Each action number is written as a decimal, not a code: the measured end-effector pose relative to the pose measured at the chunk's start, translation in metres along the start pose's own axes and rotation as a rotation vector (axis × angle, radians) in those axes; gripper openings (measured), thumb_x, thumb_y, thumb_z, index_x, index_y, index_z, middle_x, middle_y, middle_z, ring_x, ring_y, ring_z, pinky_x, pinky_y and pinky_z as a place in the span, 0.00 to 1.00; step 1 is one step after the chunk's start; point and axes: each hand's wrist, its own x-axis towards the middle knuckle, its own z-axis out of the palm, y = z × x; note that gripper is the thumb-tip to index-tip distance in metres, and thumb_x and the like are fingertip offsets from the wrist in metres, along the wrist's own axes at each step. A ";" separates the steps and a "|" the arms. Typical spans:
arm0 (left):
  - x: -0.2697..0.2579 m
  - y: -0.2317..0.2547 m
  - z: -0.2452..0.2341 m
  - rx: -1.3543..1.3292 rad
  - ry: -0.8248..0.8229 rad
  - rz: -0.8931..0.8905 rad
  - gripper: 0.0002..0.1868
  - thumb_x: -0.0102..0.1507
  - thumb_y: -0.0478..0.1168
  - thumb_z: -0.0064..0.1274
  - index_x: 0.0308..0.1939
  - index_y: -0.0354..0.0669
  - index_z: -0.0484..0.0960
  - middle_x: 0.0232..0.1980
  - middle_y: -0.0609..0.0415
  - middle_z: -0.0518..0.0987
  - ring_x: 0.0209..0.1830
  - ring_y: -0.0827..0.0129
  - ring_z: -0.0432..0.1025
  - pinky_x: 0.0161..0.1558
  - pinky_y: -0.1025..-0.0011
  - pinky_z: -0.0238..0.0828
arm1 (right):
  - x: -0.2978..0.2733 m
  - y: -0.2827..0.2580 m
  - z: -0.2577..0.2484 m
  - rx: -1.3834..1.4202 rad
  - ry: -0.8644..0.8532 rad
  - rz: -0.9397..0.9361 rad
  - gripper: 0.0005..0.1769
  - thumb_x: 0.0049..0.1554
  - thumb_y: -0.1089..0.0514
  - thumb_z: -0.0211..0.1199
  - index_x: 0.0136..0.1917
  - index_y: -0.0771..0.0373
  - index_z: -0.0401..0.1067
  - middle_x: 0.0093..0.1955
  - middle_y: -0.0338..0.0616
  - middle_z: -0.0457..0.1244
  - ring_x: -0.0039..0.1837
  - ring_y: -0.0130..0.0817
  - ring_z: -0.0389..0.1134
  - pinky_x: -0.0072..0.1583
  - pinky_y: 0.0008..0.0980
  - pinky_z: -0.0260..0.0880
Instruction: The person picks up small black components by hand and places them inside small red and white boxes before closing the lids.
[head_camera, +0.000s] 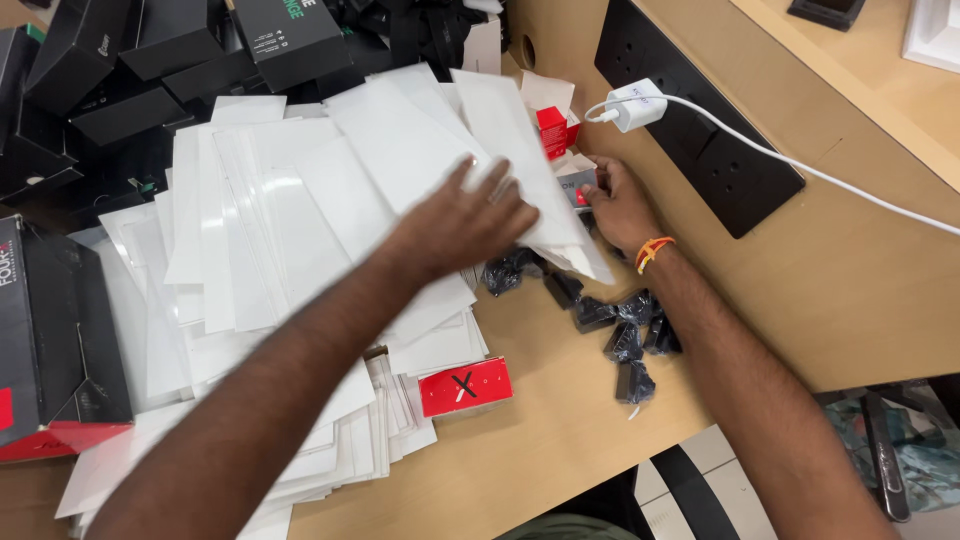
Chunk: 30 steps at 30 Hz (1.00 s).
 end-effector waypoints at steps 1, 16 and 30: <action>-0.001 -0.014 -0.004 -0.002 -0.075 0.005 0.12 0.66 0.45 0.51 0.53 0.50 0.76 0.56 0.49 0.80 0.67 0.51 0.70 0.59 0.43 0.72 | -0.001 0.001 0.002 -0.068 0.021 0.020 0.26 0.62 0.65 0.60 0.73 0.61 0.64 0.59 0.49 0.63 0.60 0.35 0.65 0.61 0.34 0.67; -0.006 0.036 -0.018 -0.085 -0.274 -0.125 0.22 0.67 0.46 0.47 0.64 0.47 0.71 0.67 0.46 0.72 0.77 0.54 0.56 0.73 0.41 0.49 | -0.016 -0.016 0.014 -0.222 0.127 -0.204 0.27 0.57 0.62 0.67 0.69 0.63 0.65 0.64 0.53 0.66 0.64 0.42 0.68 0.64 0.39 0.67; 0.034 0.111 0.003 -0.095 -0.055 0.070 0.26 0.68 0.52 0.51 0.66 0.45 0.71 0.67 0.40 0.70 0.68 0.45 0.65 0.66 0.40 0.65 | -0.006 0.011 0.007 -0.102 0.094 -0.035 0.27 0.59 0.61 0.64 0.71 0.63 0.66 0.58 0.50 0.66 0.58 0.36 0.67 0.60 0.35 0.70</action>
